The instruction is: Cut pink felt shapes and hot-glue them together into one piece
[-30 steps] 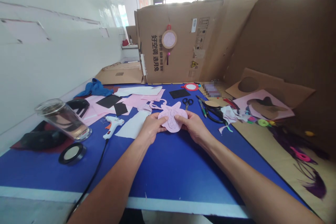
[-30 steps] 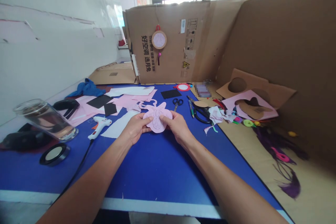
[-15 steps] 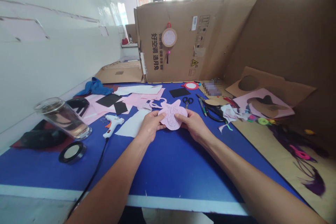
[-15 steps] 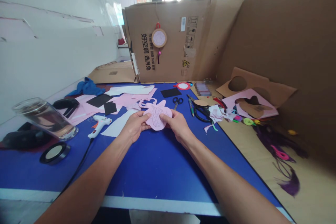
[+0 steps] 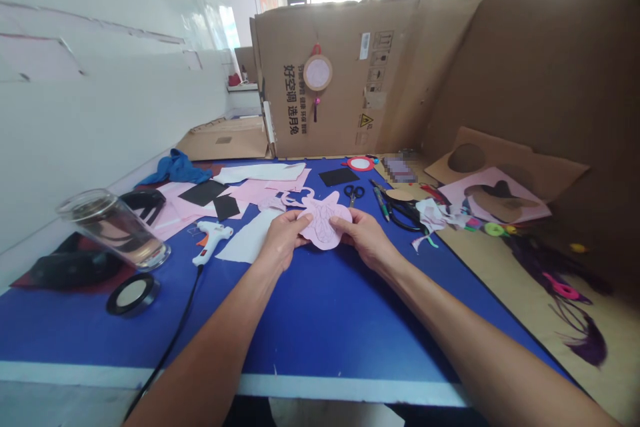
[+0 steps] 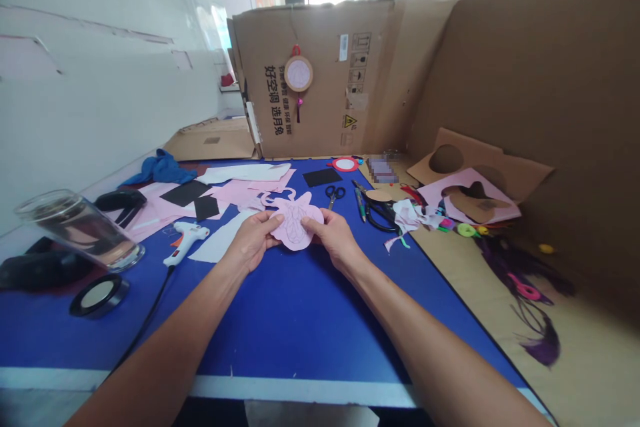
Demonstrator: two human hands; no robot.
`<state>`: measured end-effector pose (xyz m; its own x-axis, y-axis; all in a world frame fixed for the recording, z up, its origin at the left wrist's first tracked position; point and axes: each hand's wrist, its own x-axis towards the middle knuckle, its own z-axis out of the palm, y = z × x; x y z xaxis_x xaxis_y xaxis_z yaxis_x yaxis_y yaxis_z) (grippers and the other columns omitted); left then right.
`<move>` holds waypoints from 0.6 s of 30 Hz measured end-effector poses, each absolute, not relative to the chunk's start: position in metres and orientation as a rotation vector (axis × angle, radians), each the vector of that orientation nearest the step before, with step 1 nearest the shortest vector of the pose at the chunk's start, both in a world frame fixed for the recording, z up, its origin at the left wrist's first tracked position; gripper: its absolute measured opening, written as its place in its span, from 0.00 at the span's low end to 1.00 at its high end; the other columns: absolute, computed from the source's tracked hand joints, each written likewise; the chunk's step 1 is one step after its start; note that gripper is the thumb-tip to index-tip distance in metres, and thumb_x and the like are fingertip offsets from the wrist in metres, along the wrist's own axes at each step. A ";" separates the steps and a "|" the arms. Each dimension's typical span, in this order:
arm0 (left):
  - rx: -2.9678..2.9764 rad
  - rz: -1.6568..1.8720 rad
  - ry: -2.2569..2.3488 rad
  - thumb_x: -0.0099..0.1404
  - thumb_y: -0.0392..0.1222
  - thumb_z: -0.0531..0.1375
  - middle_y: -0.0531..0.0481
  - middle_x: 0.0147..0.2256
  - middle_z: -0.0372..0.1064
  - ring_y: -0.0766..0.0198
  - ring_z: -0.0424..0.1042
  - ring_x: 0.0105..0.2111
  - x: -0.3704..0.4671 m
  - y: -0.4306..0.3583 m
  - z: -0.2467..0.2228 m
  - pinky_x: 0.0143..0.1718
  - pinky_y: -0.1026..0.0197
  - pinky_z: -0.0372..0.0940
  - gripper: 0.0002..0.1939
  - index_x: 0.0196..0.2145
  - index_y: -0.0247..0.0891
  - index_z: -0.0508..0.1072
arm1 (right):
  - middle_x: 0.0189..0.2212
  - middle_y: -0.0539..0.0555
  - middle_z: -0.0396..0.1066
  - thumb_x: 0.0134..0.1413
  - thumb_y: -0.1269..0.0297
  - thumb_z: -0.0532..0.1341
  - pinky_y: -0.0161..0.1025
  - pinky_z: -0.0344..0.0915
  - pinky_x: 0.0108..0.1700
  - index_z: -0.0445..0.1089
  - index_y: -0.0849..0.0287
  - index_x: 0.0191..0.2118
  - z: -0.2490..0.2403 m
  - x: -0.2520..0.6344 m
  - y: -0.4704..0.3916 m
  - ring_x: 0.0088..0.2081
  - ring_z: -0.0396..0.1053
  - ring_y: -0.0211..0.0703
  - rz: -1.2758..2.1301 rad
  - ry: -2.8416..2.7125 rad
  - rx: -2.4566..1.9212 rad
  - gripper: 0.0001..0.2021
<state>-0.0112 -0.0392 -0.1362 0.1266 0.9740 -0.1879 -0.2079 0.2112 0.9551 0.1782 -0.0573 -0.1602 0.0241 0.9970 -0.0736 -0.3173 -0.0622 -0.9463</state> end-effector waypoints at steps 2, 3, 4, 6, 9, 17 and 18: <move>0.952 1.088 1.068 0.60 0.43 0.76 0.44 0.32 0.81 0.59 0.80 0.31 -0.012 -0.039 -0.137 0.37 0.57 0.76 0.13 0.34 0.35 0.79 | 0.40 0.56 0.86 0.39 0.55 0.82 0.48 0.79 0.44 0.82 0.56 0.42 -0.159 0.178 -0.058 0.39 0.82 0.51 1.372 -0.912 -1.035 0.22; 0.954 1.088 1.072 0.59 0.43 0.76 0.44 0.32 0.81 0.59 0.80 0.31 -0.012 -0.039 -0.137 0.36 0.57 0.75 0.13 0.34 0.35 0.78 | 0.40 0.56 0.86 0.39 0.55 0.82 0.47 0.79 0.44 0.82 0.56 0.41 -0.158 0.177 -0.058 0.38 0.82 0.51 1.371 -0.911 -1.036 0.22; 0.955 1.086 1.075 0.59 0.43 0.76 0.45 0.31 0.81 0.60 0.79 0.30 -0.012 -0.039 -0.137 0.36 0.58 0.75 0.13 0.33 0.35 0.78 | 0.39 0.56 0.86 0.39 0.55 0.82 0.47 0.79 0.44 0.82 0.56 0.40 -0.158 0.177 -0.058 0.38 0.81 0.50 1.368 -0.909 -1.037 0.21; 0.959 1.079 1.080 0.58 0.43 0.76 0.45 0.31 0.80 0.60 0.79 0.30 -0.012 -0.038 -0.137 0.36 0.58 0.75 0.13 0.33 0.35 0.78 | 0.37 0.55 0.85 0.38 0.54 0.82 0.46 0.78 0.43 0.81 0.56 0.38 -0.158 0.178 -0.058 0.37 0.80 0.49 1.359 -0.902 -1.042 0.20; 0.968 1.066 1.083 0.58 0.43 0.77 0.44 0.32 0.81 0.59 0.80 0.31 -0.011 -0.038 -0.137 0.36 0.57 0.75 0.13 0.34 0.35 0.79 | 0.35 0.54 0.84 0.37 0.53 0.82 0.46 0.77 0.42 0.79 0.56 0.35 -0.159 0.179 -0.058 0.35 0.80 0.48 1.357 -0.895 -1.051 0.20; 0.988 1.064 1.091 0.59 0.43 0.76 0.45 0.33 0.81 0.59 0.80 0.32 -0.010 -0.041 -0.135 0.37 0.56 0.76 0.12 0.34 0.35 0.80 | 0.32 0.52 0.82 0.37 0.52 0.83 0.44 0.75 0.40 0.78 0.55 0.34 -0.160 0.180 -0.057 0.33 0.77 0.46 1.347 -0.881 -1.063 0.21; 0.989 1.065 1.092 0.59 0.43 0.76 0.45 0.33 0.81 0.59 0.80 0.32 -0.009 -0.042 -0.135 0.37 0.56 0.76 0.11 0.34 0.35 0.80 | 0.32 0.52 0.82 0.36 0.51 0.83 0.44 0.75 0.40 0.78 0.55 0.34 -0.160 0.180 -0.057 0.33 0.77 0.46 1.346 -0.879 -1.063 0.22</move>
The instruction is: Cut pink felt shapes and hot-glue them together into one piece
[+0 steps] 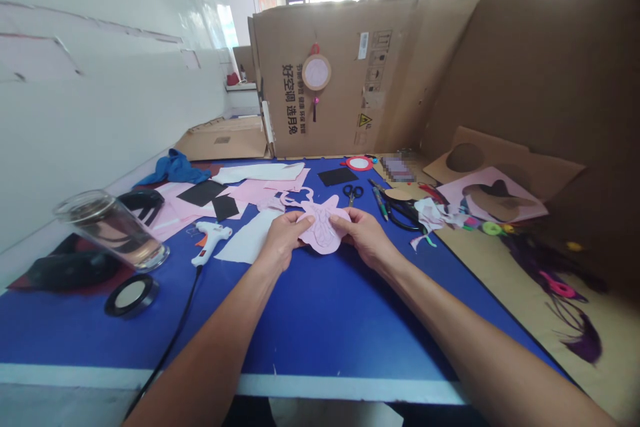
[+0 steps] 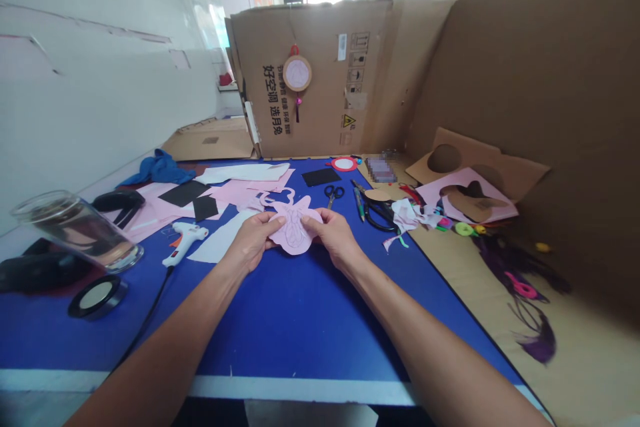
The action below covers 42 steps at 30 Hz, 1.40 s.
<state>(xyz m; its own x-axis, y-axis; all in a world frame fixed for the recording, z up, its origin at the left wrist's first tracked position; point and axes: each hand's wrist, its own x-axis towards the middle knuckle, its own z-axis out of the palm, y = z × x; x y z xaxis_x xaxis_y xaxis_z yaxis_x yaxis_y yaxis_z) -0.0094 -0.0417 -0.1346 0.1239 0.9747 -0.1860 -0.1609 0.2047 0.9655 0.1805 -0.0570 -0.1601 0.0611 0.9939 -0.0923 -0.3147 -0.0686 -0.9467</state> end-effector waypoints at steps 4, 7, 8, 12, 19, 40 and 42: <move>0.987 1.065 1.101 0.58 0.42 0.76 0.46 0.30 0.80 0.60 0.78 0.30 -0.009 -0.042 -0.133 0.36 0.58 0.75 0.11 0.31 0.35 0.79 | 0.32 0.51 0.82 0.36 0.50 0.83 0.44 0.75 0.41 0.78 0.56 0.34 -0.160 0.180 -0.057 0.33 0.77 0.45 1.345 -0.878 -1.060 0.23; 0.989 1.067 1.097 0.57 0.44 0.77 0.47 0.30 0.80 0.61 0.78 0.30 -0.009 -0.042 -0.134 0.35 0.59 0.74 0.13 0.31 0.35 0.79 | 0.32 0.51 0.81 0.36 0.50 0.83 0.43 0.75 0.40 0.78 0.56 0.34 -0.160 0.180 -0.058 0.32 0.76 0.45 1.341 -0.881 -1.063 0.23; 0.992 1.068 1.097 0.56 0.45 0.77 0.47 0.30 0.80 0.61 0.78 0.30 -0.009 -0.042 -0.134 0.34 0.59 0.74 0.14 0.31 0.35 0.79 | 0.31 0.51 0.81 0.36 0.50 0.83 0.43 0.74 0.39 0.78 0.56 0.34 -0.160 0.180 -0.058 0.32 0.76 0.45 1.342 -0.882 -1.066 0.22; 0.997 1.075 1.108 0.55 0.46 0.77 0.49 0.28 0.78 0.63 0.76 0.28 -0.009 -0.042 -0.135 0.29 0.63 0.69 0.15 0.30 0.35 0.79 | 0.30 0.51 0.80 0.35 0.51 0.83 0.42 0.73 0.38 0.78 0.56 0.33 -0.159 0.180 -0.059 0.31 0.75 0.44 1.347 -0.881 -1.077 0.22; 1.006 1.060 1.097 0.55 0.47 0.78 0.45 0.32 0.81 0.59 0.79 0.31 -0.009 -0.042 -0.135 0.34 0.59 0.72 0.16 0.34 0.35 0.82 | 0.30 0.51 0.80 0.32 0.51 0.84 0.42 0.73 0.37 0.78 0.56 0.33 -0.156 0.180 -0.059 0.31 0.75 0.43 1.348 -0.870 -1.084 0.24; 0.983 1.048 1.088 0.67 0.36 0.69 0.40 0.35 0.83 0.59 0.80 0.31 -0.006 -0.044 -0.131 0.36 0.58 0.75 0.02 0.37 0.34 0.83 | 0.31 0.51 0.80 0.35 0.50 0.83 0.43 0.76 0.39 0.78 0.56 0.35 -0.157 0.182 -0.059 0.33 0.76 0.44 1.319 -0.882 -1.083 0.24; 0.983 1.044 1.086 0.67 0.36 0.69 0.40 0.36 0.84 0.59 0.80 0.32 -0.006 -0.044 -0.131 0.37 0.58 0.75 0.03 0.37 0.35 0.84 | 0.31 0.51 0.80 0.36 0.50 0.83 0.43 0.76 0.39 0.78 0.56 0.35 -0.156 0.183 -0.059 0.33 0.76 0.44 1.319 -0.884 -1.086 0.23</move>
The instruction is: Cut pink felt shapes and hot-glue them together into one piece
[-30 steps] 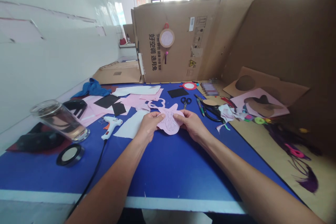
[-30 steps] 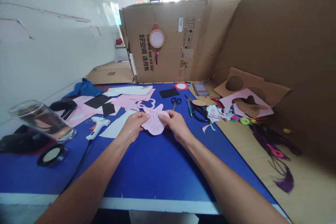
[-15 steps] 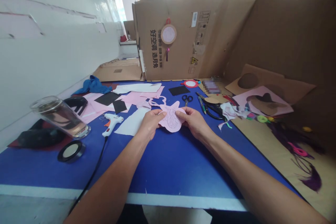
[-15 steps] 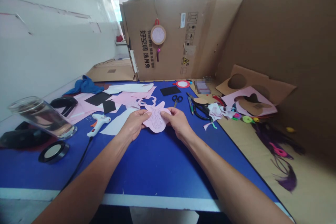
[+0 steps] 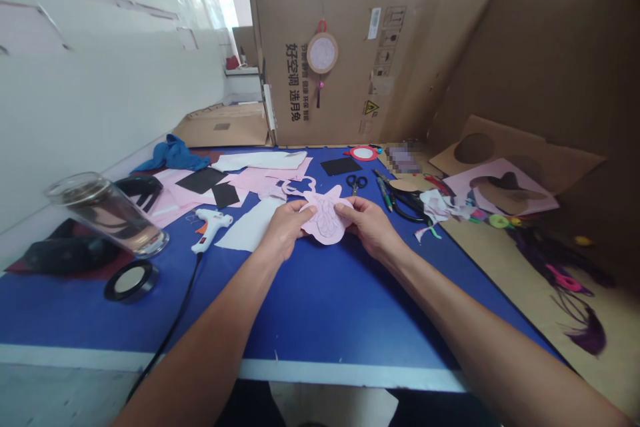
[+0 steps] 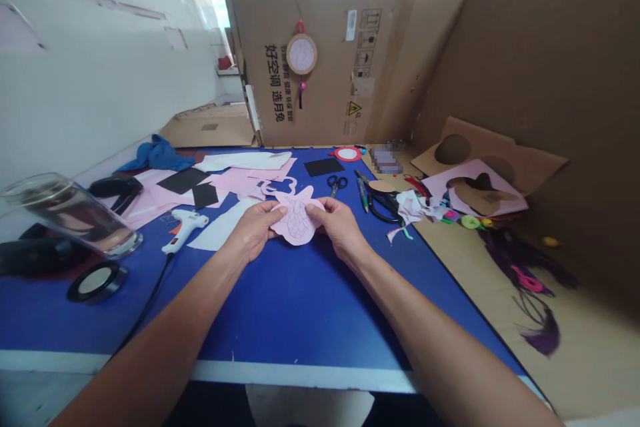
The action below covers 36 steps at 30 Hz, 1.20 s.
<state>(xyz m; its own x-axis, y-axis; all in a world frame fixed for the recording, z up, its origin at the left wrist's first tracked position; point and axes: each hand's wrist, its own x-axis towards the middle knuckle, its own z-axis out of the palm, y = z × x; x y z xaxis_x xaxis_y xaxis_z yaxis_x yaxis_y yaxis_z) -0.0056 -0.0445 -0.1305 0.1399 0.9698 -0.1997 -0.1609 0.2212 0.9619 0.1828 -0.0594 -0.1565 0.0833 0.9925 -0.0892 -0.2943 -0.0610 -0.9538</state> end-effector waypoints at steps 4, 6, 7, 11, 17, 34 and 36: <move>1.005 1.013 1.080 0.67 0.36 0.69 0.40 0.37 0.84 0.59 0.81 0.33 -0.006 -0.044 -0.132 0.37 0.58 0.74 0.03 0.38 0.35 0.84 | 0.31 0.51 0.80 0.36 0.51 0.83 0.43 0.76 0.39 0.78 0.56 0.35 -0.156 0.183 -0.060 0.32 0.76 0.43 1.317 -0.889 -1.095 0.23; 1.016 1.006 1.087 0.68 0.36 0.68 0.40 0.37 0.84 0.59 0.81 0.34 -0.007 -0.044 -0.131 0.38 0.58 0.74 0.03 0.38 0.35 0.84 | 0.31 0.51 0.80 0.37 0.50 0.82 0.43 0.76 0.39 0.78 0.56 0.35 -0.156 0.183 -0.060 0.32 0.76 0.43 1.315 -0.894 -1.099 0.22; 1.016 1.006 1.089 0.69 0.36 0.67 0.40 0.37 0.84 0.59 0.81 0.34 -0.007 -0.044 -0.131 0.38 0.58 0.74 0.03 0.38 0.35 0.84 | 0.31 0.51 0.80 0.37 0.50 0.82 0.43 0.76 0.39 0.78 0.56 0.35 -0.155 0.183 -0.060 0.32 0.76 0.44 1.313 -0.896 -1.101 0.22; 0.988 1.017 1.092 0.69 0.34 0.66 0.41 0.36 0.83 0.59 0.81 0.32 -0.006 -0.045 -0.129 0.38 0.57 0.75 0.04 0.37 0.35 0.83 | 0.31 0.51 0.79 0.36 0.48 0.82 0.42 0.75 0.38 0.77 0.56 0.34 -0.153 0.185 -0.060 0.32 0.75 0.43 1.287 -0.907 -1.114 0.23; 0.932 1.025 1.077 0.63 0.32 0.71 0.39 0.33 0.82 0.57 0.80 0.30 0.000 -0.049 -0.133 0.34 0.57 0.75 0.01 0.35 0.33 0.84 | 0.29 0.50 0.76 0.38 0.42 0.79 0.41 0.71 0.33 0.75 0.55 0.35 -0.151 0.192 -0.057 0.29 0.71 0.42 1.168 -0.942 -1.168 0.25; 0.458 1.868 0.953 0.67 0.33 0.67 0.41 0.46 0.84 0.53 0.83 0.50 -0.077 0.004 -0.115 0.51 0.51 0.78 0.05 0.40 0.39 0.78 | 0.54 0.61 0.79 0.61 0.66 0.68 0.50 0.69 0.55 0.78 0.53 0.56 -0.134 0.128 0.002 0.52 0.75 0.58 0.292 -1.920 -1.565 0.17; 0.453 1.863 0.949 0.67 0.34 0.66 0.41 0.47 0.84 0.53 0.83 0.51 -0.077 0.005 -0.115 0.51 0.51 0.78 0.05 0.41 0.40 0.78 | 0.57 0.64 0.77 0.60 0.66 0.69 0.51 0.68 0.57 0.78 0.54 0.59 -0.135 0.114 0.011 0.55 0.74 0.61 0.221 -1.992 -1.618 0.21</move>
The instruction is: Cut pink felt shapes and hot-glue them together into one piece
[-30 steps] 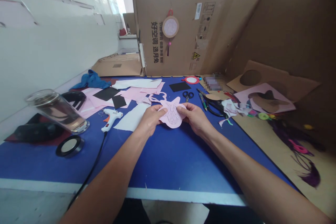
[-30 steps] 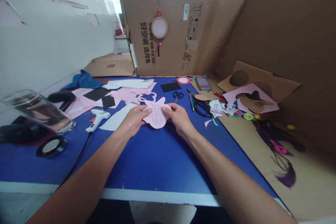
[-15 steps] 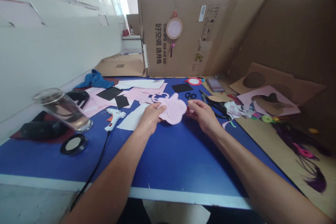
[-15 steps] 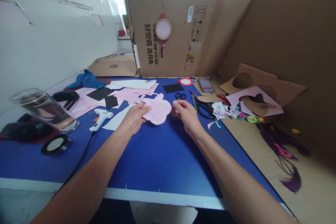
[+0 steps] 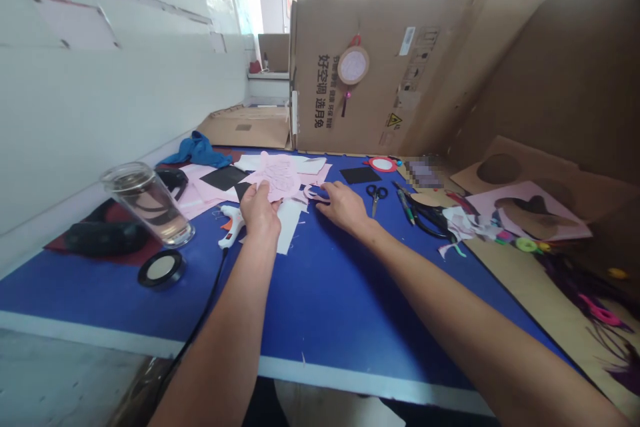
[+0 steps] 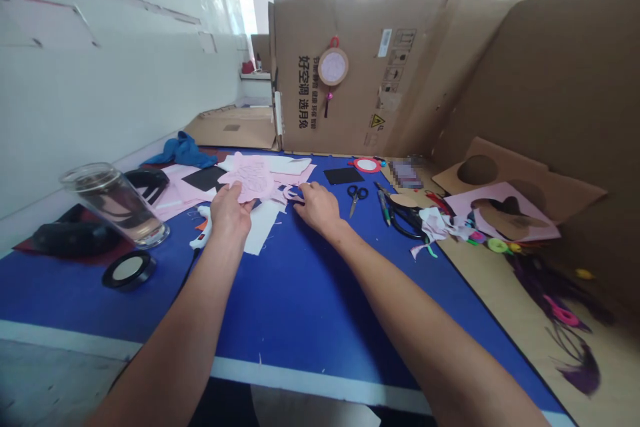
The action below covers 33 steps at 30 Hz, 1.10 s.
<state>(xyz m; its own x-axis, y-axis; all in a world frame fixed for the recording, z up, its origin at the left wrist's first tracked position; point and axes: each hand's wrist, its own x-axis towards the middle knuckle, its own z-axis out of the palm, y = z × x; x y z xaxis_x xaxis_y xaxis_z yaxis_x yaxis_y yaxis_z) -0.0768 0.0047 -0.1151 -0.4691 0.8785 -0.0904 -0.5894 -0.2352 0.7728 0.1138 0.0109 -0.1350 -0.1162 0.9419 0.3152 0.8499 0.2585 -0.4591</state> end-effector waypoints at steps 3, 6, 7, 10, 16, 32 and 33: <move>0.412 1.868 0.957 0.67 0.34 0.66 0.43 0.47 0.84 0.54 0.83 0.52 -0.078 0.005 -0.114 0.51 0.53 0.77 0.06 0.42 0.40 0.77 | 0.57 0.66 0.77 0.61 0.66 0.67 0.52 0.67 0.58 0.78 0.55 0.58 -0.139 0.101 0.021 0.57 0.74 0.63 0.165 -2.040 -1.663 0.20; 0.373 1.870 0.952 0.69 0.33 0.64 0.43 0.46 0.84 0.55 0.83 0.51 -0.076 0.004 -0.111 0.50 0.53 0.77 0.05 0.42 0.39 0.77 | 0.55 0.67 0.78 0.65 0.67 0.63 0.53 0.67 0.57 0.80 0.57 0.54 -0.144 0.098 0.028 0.55 0.75 0.63 0.178 -2.015 -1.661 0.15; 0.368 1.868 0.951 0.70 0.33 0.63 0.44 0.45 0.84 0.55 0.83 0.50 -0.075 0.003 -0.111 0.50 0.53 0.77 0.05 0.41 0.39 0.78 | 0.54 0.67 0.79 0.66 0.66 0.62 0.53 0.67 0.56 0.81 0.56 0.51 -0.146 0.099 0.030 0.54 0.75 0.63 0.195 -1.992 -1.653 0.13; 0.360 1.861 0.962 0.71 0.32 0.62 0.45 0.43 0.84 0.56 0.83 0.50 -0.073 0.001 -0.110 0.51 0.53 0.77 0.05 0.40 0.39 0.78 | 0.51 0.65 0.80 0.69 0.63 0.60 0.52 0.67 0.55 0.82 0.55 0.43 -0.147 0.108 0.033 0.54 0.75 0.61 0.271 -1.869 -1.612 0.11; 0.343 1.864 0.957 0.70 0.32 0.64 0.44 0.43 0.84 0.56 0.84 0.49 -0.072 0.003 -0.110 0.51 0.53 0.78 0.04 0.40 0.39 0.78 | 0.41 0.58 0.81 0.64 0.48 0.64 0.47 0.71 0.48 0.79 0.54 0.41 -0.130 0.153 0.025 0.45 0.77 0.55 0.594 -1.443 -1.442 0.15; 0.612 1.611 0.970 0.65 0.34 0.70 0.42 0.42 0.84 0.56 0.85 0.41 -0.035 -0.016 -0.125 0.44 0.57 0.78 0.06 0.39 0.37 0.77 | 0.35 0.50 0.79 0.47 0.47 0.79 0.43 0.74 0.38 0.81 0.49 0.41 -0.119 0.228 -0.059 0.36 0.76 0.47 1.249 -0.931 -1.047 0.19; 0.630 1.595 0.978 0.64 0.34 0.70 0.42 0.41 0.84 0.56 0.85 0.40 -0.032 -0.017 -0.126 0.44 0.56 0.79 0.06 0.39 0.36 0.78 | 0.34 0.50 0.79 0.47 0.47 0.79 0.43 0.73 0.39 0.81 0.49 0.41 -0.119 0.230 -0.059 0.36 0.76 0.47 1.250 -0.923 -1.040 0.18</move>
